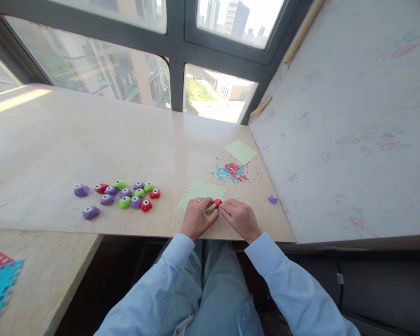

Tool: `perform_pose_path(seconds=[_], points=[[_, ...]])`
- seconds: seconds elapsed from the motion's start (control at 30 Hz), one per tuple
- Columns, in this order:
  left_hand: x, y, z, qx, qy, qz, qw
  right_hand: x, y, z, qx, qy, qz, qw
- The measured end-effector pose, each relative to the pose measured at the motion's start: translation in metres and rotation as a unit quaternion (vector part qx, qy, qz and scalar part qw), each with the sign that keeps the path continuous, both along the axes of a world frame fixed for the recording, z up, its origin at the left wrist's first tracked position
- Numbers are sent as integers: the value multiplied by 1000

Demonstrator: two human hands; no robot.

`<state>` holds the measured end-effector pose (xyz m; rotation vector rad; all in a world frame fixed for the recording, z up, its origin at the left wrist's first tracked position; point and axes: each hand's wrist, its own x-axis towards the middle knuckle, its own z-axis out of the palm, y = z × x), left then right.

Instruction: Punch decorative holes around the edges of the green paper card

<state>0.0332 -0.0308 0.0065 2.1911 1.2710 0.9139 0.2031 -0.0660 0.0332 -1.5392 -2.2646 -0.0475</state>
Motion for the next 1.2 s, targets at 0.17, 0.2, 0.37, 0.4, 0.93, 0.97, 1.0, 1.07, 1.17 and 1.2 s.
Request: perform_pose_path(seconds=[0.17,0.2,0.37,0.4,0.93,0.97,1.0,1.07,1.17,1.2], points=[[0,1,-2,0,-11,7,1000,-1,4,0,-15,-22,5,1000],[0,1,-2,-1,-15,11,1000,-2,5,-1,-19,-22,3,1000],[1,1,-3,-6,-25,19,999,-2,8,-4,-26,-2,5,1000],[1,1,-3,-6,-26,18,999,-1,9,-4,-26,6,7,1000],[0,0,-2,-6,-25,17,1000,3,4,-6,2,100,27,995],[0,0,-2,-5,-25,15,1000,3,5,-6,5,91,26,995],[0,0,-1,-5,-26,14,1000,3,5,-6,7,80,24,997],[0,0,-1,-6,-27,15,999,2,6,-5,13,50,20,998],[0,1,-2,-7,-25,17,1000,1,7,-3,13,11,16,1000],[-1,1,-2,-7,-24,16,1000,1,8,-2,8,4,15,1000]])
